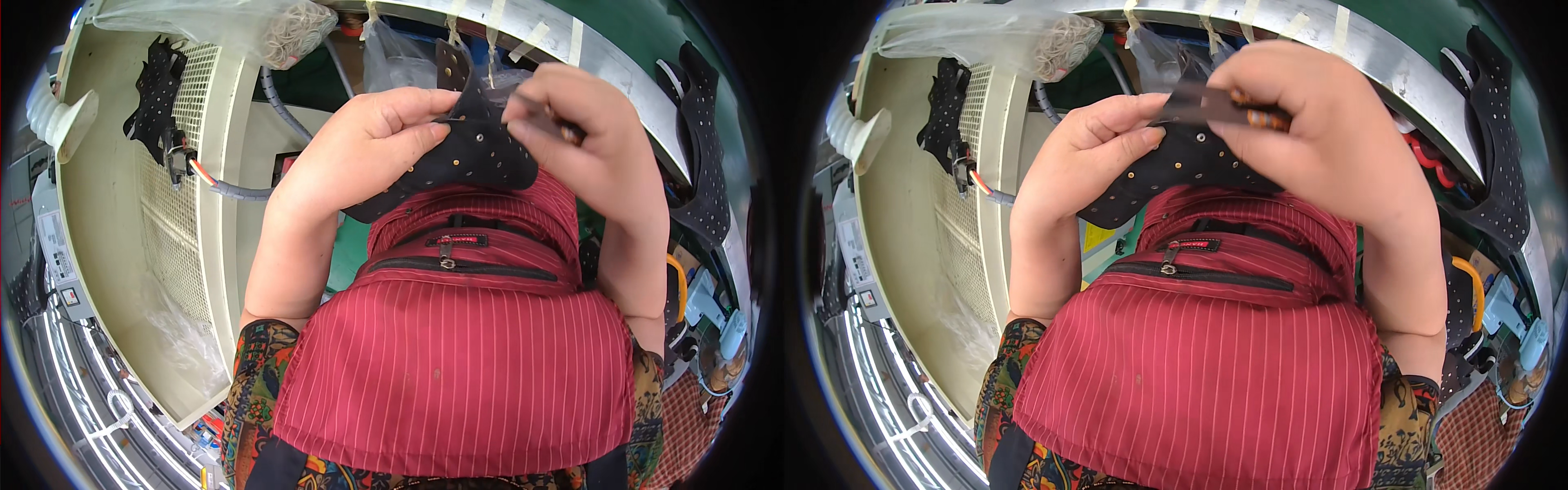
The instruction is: The person uses a pair of scissors to trim the edges of black, studded shoe parts. They handle the parts one at a time, cutting along the perimeter and occasionally flipping the items to access different sides. The person places the trimmed parts into a white basket on the table.
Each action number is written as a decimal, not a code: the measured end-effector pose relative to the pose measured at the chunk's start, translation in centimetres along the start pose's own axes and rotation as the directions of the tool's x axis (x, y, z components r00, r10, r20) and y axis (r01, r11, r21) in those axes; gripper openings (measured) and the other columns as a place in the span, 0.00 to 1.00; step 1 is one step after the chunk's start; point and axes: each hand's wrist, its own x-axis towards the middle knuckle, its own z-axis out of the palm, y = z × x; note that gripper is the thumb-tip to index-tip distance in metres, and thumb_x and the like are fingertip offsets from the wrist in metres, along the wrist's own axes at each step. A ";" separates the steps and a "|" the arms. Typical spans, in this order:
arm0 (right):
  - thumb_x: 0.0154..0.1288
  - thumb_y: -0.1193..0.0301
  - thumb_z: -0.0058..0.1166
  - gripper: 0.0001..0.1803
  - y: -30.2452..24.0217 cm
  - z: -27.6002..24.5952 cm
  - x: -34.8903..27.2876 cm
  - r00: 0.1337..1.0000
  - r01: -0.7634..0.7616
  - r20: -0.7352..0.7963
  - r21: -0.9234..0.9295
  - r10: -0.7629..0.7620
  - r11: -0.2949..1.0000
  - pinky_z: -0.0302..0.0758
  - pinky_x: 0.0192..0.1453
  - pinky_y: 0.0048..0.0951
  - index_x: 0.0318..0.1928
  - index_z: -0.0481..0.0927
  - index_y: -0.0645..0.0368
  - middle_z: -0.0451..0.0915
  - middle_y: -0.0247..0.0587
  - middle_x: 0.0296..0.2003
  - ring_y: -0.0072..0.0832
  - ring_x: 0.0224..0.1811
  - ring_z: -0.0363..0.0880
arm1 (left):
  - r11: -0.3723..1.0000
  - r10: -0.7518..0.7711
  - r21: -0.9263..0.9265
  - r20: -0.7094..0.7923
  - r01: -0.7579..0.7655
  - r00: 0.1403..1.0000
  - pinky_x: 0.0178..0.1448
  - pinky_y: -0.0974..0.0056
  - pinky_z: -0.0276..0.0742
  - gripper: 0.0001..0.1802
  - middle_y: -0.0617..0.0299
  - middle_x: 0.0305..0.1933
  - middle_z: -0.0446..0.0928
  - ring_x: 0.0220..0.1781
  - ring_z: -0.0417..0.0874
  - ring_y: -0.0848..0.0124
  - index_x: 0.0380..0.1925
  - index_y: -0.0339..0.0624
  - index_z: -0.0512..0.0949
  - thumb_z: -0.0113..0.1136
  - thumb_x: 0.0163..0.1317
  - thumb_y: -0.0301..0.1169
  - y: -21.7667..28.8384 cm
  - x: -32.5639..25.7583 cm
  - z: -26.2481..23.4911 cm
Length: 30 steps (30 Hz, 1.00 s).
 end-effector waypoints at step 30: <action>0.62 0.74 0.52 0.05 1.6 0.4 1.3 0.919 -0.395 0.086 0.202 0.386 0.896 0.62 0.33 0.15 0.32 0.72 0.62 0.74 0.29 0.33 0.11 0.30 0.65 | 0.994 -0.061 -0.082 0.076 0.067 0.995 0.52 0.72 0.74 0.16 0.59 0.44 0.80 0.45 0.79 0.76 0.50 0.30 0.74 0.54 0.62 0.23 0.0 0.5 -0.1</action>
